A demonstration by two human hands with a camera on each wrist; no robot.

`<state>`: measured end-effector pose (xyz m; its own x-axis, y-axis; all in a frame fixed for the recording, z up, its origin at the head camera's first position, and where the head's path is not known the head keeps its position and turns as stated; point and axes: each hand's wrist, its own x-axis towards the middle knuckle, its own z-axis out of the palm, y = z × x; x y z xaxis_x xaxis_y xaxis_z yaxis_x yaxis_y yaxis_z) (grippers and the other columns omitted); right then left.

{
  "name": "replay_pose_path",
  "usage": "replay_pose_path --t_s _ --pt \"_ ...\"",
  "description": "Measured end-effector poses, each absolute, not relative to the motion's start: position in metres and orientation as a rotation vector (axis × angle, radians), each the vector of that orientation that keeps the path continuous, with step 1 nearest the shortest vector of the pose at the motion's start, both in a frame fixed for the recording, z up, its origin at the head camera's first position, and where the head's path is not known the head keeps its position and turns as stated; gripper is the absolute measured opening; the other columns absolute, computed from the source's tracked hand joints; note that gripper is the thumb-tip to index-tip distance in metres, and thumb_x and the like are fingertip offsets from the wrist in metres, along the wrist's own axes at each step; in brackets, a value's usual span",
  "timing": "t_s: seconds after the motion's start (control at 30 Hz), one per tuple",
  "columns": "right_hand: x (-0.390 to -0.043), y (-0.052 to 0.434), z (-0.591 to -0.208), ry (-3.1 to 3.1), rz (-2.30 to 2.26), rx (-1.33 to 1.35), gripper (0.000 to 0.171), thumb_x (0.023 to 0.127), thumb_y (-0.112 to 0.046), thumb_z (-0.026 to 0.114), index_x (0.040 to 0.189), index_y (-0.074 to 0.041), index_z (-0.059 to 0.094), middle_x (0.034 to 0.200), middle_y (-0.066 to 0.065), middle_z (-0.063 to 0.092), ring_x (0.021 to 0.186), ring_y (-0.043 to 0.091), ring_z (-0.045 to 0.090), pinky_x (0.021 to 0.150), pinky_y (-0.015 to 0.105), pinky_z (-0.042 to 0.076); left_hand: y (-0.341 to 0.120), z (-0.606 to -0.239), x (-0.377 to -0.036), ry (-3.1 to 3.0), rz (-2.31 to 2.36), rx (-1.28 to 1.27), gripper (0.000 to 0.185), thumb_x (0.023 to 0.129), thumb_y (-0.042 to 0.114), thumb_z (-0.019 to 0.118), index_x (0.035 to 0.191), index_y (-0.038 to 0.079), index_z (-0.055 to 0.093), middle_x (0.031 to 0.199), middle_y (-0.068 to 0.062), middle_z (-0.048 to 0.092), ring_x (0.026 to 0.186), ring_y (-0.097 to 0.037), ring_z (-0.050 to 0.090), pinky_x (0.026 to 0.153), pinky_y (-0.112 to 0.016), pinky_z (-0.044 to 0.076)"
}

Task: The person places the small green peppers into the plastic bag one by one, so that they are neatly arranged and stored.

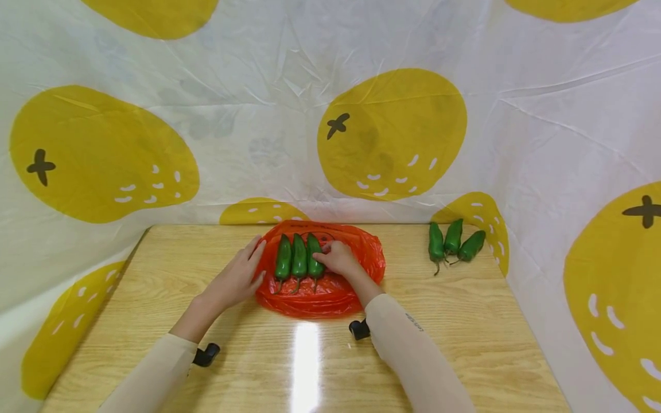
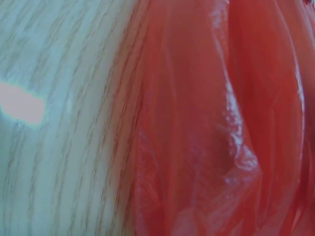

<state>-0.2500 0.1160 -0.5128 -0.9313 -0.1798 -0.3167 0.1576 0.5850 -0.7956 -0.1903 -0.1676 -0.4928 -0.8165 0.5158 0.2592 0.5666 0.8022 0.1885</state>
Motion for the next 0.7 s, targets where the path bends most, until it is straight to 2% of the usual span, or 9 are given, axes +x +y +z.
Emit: replay_pose_path --t_s 0.47,0.57,0.7 --pt "-0.25 0.117 -0.507 2.506 -1.247 -0.029 0.048 0.099 -0.033 0.069 0.129 0.005 0.064 0.117 0.019 0.071 0.08 0.017 0.07 0.073 0.03 0.059 -0.168 -0.491 -0.191 -2.78 -0.363 -0.853 0.073 0.094 0.014 0.07 0.153 -0.013 0.036 0.16 -0.034 0.034 0.126 -0.046 0.057 0.106 -0.051 0.052" --pt "-0.25 0.118 -0.503 2.534 -1.232 -0.051 0.048 0.098 -0.032 0.07 0.128 0.004 0.064 0.112 0.018 0.072 0.085 0.02 0.069 0.074 0.031 0.058 -0.169 -0.491 -0.191 -2.764 -0.36 -0.857 0.073 0.094 0.014 0.071 0.153 -0.013 0.037 0.159 -0.034 0.035 0.126 -0.047 0.058 0.106 -0.051 0.053" --pt "-0.248 0.12 -0.496 2.568 -1.205 -0.102 0.05 0.097 -0.032 0.072 0.131 0.002 0.062 0.115 0.016 0.072 0.101 0.025 0.069 0.082 0.034 0.059 -0.169 -0.49 -0.191 -2.759 -0.36 -0.859 0.073 0.094 0.014 0.071 0.153 -0.013 0.038 0.158 -0.034 0.036 0.126 -0.047 0.058 0.105 -0.051 0.053"
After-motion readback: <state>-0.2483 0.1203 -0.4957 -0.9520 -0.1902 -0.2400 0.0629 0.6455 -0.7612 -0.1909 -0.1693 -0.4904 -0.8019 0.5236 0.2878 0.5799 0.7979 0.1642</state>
